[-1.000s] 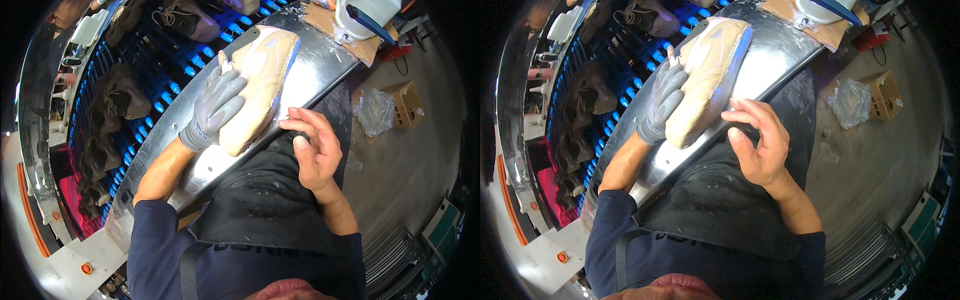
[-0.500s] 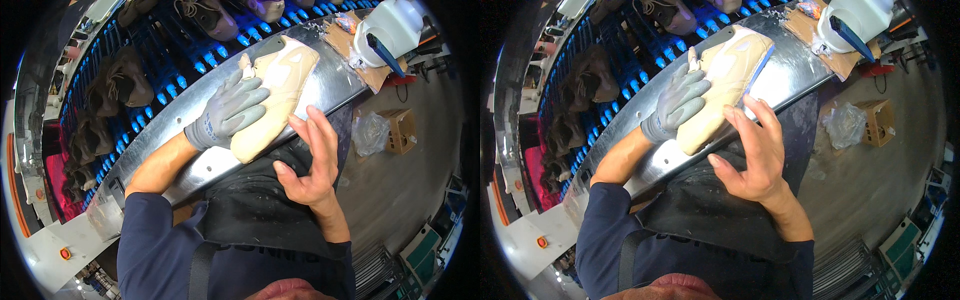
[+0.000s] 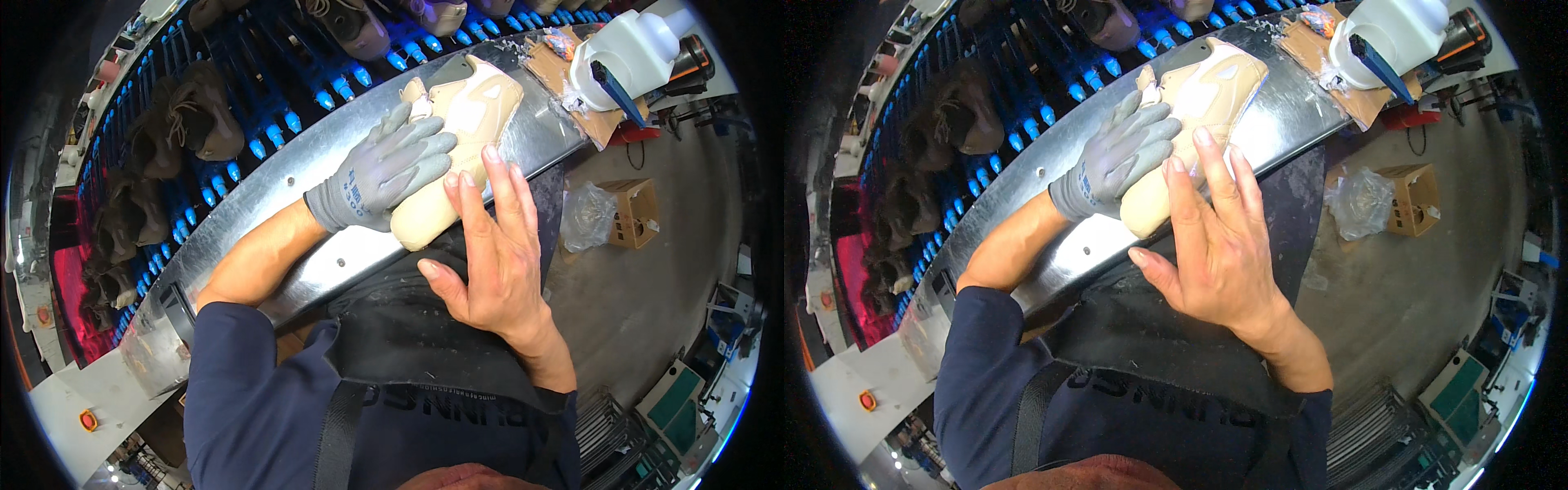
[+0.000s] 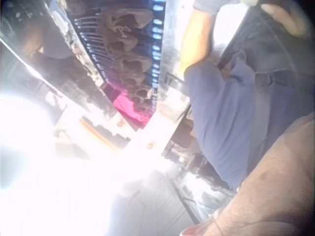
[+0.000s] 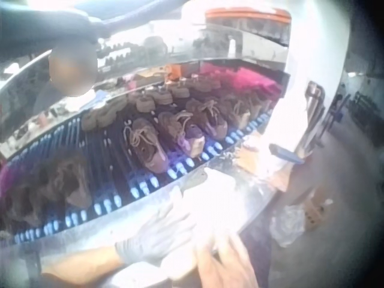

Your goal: The person scrubs a beige sneaker with a blue brush, repeatedly dipping the brush into a white liquid container and cleaning different areas of the shoe. The person handles multiple shoes on a conveyor belt, rotating each shoe to access different sides while scrubbing.

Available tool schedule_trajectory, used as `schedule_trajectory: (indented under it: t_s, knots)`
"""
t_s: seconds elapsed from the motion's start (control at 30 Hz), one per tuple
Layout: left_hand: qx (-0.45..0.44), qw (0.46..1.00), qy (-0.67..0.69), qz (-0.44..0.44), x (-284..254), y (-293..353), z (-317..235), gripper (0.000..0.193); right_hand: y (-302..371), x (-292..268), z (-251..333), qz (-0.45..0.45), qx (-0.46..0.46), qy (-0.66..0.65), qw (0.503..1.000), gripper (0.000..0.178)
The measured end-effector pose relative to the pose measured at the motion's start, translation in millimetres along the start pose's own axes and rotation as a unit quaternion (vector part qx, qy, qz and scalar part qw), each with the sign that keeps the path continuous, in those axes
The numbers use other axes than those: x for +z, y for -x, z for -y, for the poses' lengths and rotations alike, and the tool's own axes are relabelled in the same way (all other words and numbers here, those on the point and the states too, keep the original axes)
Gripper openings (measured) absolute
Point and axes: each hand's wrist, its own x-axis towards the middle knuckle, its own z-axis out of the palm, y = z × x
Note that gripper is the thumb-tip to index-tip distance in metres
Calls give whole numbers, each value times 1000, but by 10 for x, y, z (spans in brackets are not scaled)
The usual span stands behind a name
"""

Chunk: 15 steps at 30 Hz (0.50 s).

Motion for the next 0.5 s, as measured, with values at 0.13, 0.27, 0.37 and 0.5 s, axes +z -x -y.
schedule_trajectory:
  t_s: [0.13,0.27,0.37,0.5]
  knots:
    - [-1,1000,4,1,2,-22,-15,79,38,10,29,-1,-3,14,1000,75]
    - [0,1000,4,0,14,-26,-22,82,55,-19,42,7,-4,27,1000,73]
    - [6,1000,6,-7,36,-14,4,84,80,-20,46,1,-11,36,999,71]
    - [4,1000,12,-12,36,-13,-7,87,73,-44,43,3,-20,39,999,68]
